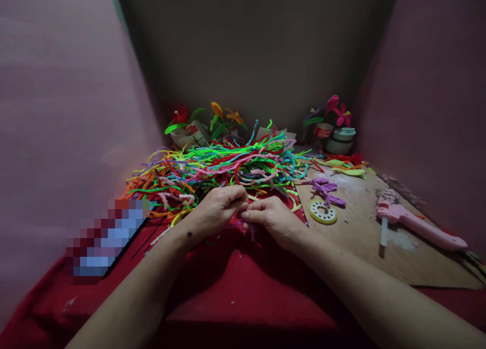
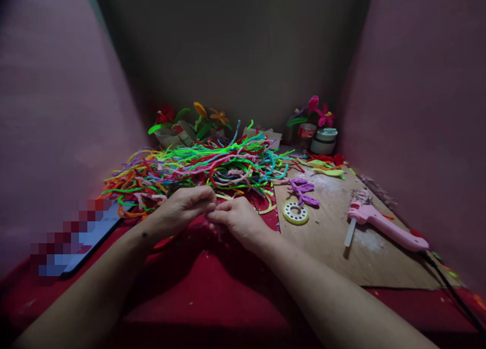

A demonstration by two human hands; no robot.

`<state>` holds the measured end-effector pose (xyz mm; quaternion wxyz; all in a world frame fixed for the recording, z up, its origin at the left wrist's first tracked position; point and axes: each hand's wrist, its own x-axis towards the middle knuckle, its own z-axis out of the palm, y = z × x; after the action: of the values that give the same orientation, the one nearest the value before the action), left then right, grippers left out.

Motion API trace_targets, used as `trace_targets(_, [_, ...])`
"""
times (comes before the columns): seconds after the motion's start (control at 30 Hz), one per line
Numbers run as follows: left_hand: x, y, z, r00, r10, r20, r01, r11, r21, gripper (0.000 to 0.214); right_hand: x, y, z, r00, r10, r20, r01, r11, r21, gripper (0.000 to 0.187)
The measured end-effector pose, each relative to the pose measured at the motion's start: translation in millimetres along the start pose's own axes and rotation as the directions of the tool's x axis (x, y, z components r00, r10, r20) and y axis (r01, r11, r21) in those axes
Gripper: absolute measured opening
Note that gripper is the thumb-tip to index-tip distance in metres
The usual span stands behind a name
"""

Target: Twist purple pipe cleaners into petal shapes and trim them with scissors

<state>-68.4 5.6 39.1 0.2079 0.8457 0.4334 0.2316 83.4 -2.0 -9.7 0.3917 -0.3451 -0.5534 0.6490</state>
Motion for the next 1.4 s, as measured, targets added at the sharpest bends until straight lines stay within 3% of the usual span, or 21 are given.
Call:
trace_targets(0.13, [-0.5, 1.3, 1.8, 0.998, -0.036, -0.043, 0.037, 0.999, 0.028, 0.016, -0.2, 1.7, -0.4, 0.999, -0.004, -0.036, 0.002, 0.998, -0.062, 0.018])
trace_targets(0.23, [-1.1, -0.8, 1.9, 0.991, -0.129, -0.033, 0.12, 0.976, -0.183, 0.015, -0.8, 0.0, 1.1, 0.999, -0.003, -0.053, 0.0, 0.998, -0.059, 0.016])
trace_targets(0.37, [-1.9, -7.6, 0.2, 0.968, -0.215, 0.13, 0.25, 0.762, -0.598, 0.02, -1.8, -5.2, 2.3, 0.998, -0.009, -0.056, 0.009, 1.0, 0.015, 0.02])
trace_targets(0.43, [-2.0, -10.8, -0.3, 0.96, -0.21, 0.184, 0.279, 0.678, -0.68, 0.022, -1.9, -7.0, 1.4, 1.0, 0.01, -0.014, -0.009, 0.998, 0.06, 0.021])
trace_targets(0.5, [-1.7, -12.7, -0.5, 0.957, -0.216, 0.192, 0.288, 0.66, -0.693, 0.021, -2.0, -7.4, 0.0, 1.0, 0.01, 0.023, -0.012, 0.996, 0.085, 0.021])
trace_targets(0.7, [-1.2, -7.9, 2.5, 0.959, -0.247, 0.138, 0.275, 0.709, -0.649, 0.018, -3.1, -7.0, -0.4, 0.997, 0.009, 0.072, -0.014, 0.998, 0.066, 0.02])
trace_targets(0.9, [-0.9, 5.9, 11.1, 0.931, -0.346, -0.114, 0.238, 0.816, -0.526, 0.021, 0.2, -3.2, -1.0, 0.999, 0.033, 0.008, -0.033, 0.995, 0.097, 0.019])
trace_targets(1.03, [-0.8, 7.0, 10.7, 0.938, -0.347, -0.02, 0.287, 0.806, -0.517, 0.019, 2.0, 0.6, -1.8, 0.999, 0.012, -0.049, -0.009, 0.997, 0.077, 0.022])
trace_targets(1.1, [-0.8, 4.3, 12.3, 0.946, -0.319, -0.047, 0.256, 0.833, -0.491, 0.017, 2.1, 1.8, -1.3, 0.997, 0.012, -0.079, -0.006, 0.998, 0.069, 0.022])
trace_targets(1.17, [-1.3, 0.7, 17.4, 0.951, -0.244, -0.192, 0.157, 0.911, -0.381, 0.013, 2.3, 2.7, -0.6, 0.995, 0.022, -0.097, -0.018, 0.999, 0.044, 0.02])
trace_targets(1.27, [-3.0, -3.9, 28.5, 0.918, 0.042, -0.394, -0.06, 0.998, -0.033, 0.012, 2.7, 3.4, 0.3, 0.992, 0.003, -0.127, -0.012, 0.998, -0.066, 0.016])
trace_targets(1.33, [-3.9, -5.2, 33.9, 0.883, 0.219, -0.416, -0.169, 0.973, 0.154, 0.014, 2.8, 3.3, 0.6, 0.986, -0.042, -0.16, 0.021, 0.991, -0.132, 0.015])
trace_targets(1.4, [-3.4, -4.8, 34.7, 0.864, 0.258, -0.431, -0.196, 0.963, 0.184, 0.014, 2.7, 2.6, 0.9, 0.981, -0.078, -0.177, 0.051, 0.987, -0.155, 0.016])
